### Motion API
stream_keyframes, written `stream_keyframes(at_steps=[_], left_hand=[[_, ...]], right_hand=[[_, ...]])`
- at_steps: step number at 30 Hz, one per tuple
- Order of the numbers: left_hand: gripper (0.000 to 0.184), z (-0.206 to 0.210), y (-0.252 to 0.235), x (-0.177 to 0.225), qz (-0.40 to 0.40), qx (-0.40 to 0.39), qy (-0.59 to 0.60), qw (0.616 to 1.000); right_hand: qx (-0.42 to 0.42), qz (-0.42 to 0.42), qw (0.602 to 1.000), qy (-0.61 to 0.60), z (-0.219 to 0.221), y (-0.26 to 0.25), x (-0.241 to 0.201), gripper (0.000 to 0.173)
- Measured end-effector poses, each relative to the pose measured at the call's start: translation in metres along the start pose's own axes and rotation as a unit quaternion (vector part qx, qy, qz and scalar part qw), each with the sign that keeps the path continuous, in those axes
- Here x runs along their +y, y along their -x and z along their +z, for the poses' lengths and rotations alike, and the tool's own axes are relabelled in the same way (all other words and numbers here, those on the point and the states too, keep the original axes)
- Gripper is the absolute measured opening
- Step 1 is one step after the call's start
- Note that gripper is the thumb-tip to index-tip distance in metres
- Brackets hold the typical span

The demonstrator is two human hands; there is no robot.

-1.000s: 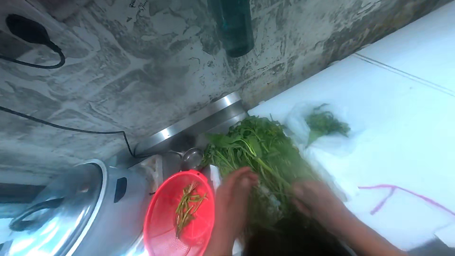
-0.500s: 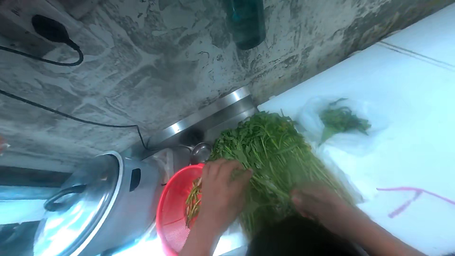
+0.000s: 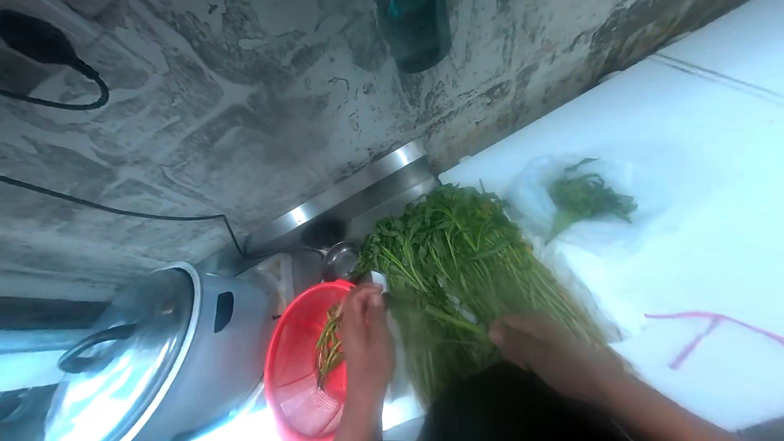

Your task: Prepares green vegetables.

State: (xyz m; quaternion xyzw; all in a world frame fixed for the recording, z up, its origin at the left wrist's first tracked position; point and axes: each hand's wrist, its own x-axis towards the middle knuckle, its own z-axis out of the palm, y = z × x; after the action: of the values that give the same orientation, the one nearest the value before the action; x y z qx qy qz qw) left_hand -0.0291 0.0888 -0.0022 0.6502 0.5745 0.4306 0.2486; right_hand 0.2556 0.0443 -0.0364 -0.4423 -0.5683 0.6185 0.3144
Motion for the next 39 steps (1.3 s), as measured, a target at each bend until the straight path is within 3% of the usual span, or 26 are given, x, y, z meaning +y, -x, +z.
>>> stream_keyframes(at_steps=[3, 5, 11, 16, 21, 24, 25, 27, 28, 29, 30, 32, 35, 37, 39], left_hand=[[0.03, 0.006, 0.013, 0.01, 0.196, -0.104, -0.083, 0.972], [0.023, 0.013, 0.015, 0.011, 0.258, -0.133, -0.12, 0.949], [0.017, 0.023, 0.016, 0.006, 0.31, -0.128, -0.123, 0.934], [0.023, 0.019, 0.021, 0.004, 0.294, -0.219, -0.105, 0.924], [0.026, 0.021, 0.034, -0.002, 0.265, -0.27, -0.182, 0.907], [0.025, 0.028, 0.047, 0.0, 0.19, -0.243, -0.223, 0.925], [0.027, 0.03, 0.05, 0.005, 0.11, -0.237, -0.21, 0.942], [0.029, 0.029, 0.044, 0.007, -0.125, -0.222, -0.085, 0.963], [0.029, 0.026, 0.038, 0.001, -0.208, -0.185, -0.001, 0.961], [0.029, 0.023, 0.035, -0.003, -0.235, -0.138, 0.058, 0.96], [0.03, 0.018, 0.035, -0.006, -0.211, -0.099, 0.087, 0.969], [0.034, 0.008, 0.038, -0.004, -0.044, -0.053, 0.056, 0.996], [0.034, 0.004, 0.043, 0.011, 0.168, -0.077, -0.032, 0.982], [0.029, 0.008, 0.05, 0.015, 0.206, -0.126, -0.079, 0.967], [0.028, 0.01, 0.054, 0.014, 0.191, -0.182, -0.11, 0.958]], right_hand=[[-0.012, 0.053, 0.992, -0.112, -0.002, -0.001, 0.0, 0.025], [-0.033, 0.08, 0.982, -0.167, -0.001, -0.003, -0.008, 0.024], [-0.091, 0.127, 0.96, -0.232, 0.001, 0.0, -0.019, 0.024], [-0.099, 0.15, 0.954, -0.24, 0.001, 0.001, -0.018, 0.022], [-0.072, 0.185, 0.957, -0.213, 0.007, -0.002, -0.021, 0.023], [-0.064, 0.13, 0.988, -0.063, 0.015, -0.006, -0.017, 0.029], [-0.062, 0.085, 0.994, 0.022, 0.018, -0.006, -0.017, 0.032], [-0.057, -0.012, 0.989, 0.139, 0.028, -0.001, -0.02, 0.037], [-0.049, -0.054, 0.983, 0.171, 0.032, 0.002, -0.021, 0.037], [-0.048, -0.07, 0.98, 0.181, 0.035, 0.003, -0.023, 0.037], [-0.056, -0.061, 0.981, 0.174, 0.034, 0.002, -0.026, 0.037], [-0.078, -0.007, 0.986, 0.145, 0.026, -0.003, -0.029, 0.036], [-0.118, 0.047, 0.984, 0.124, 0.021, -0.01, -0.035, 0.035], [-0.128, 0.068, 0.985, 0.095, 0.026, -0.013, -0.04, 0.034], [-0.115, 0.093, 0.988, 0.052, 0.031, -0.015, -0.041, 0.034]])
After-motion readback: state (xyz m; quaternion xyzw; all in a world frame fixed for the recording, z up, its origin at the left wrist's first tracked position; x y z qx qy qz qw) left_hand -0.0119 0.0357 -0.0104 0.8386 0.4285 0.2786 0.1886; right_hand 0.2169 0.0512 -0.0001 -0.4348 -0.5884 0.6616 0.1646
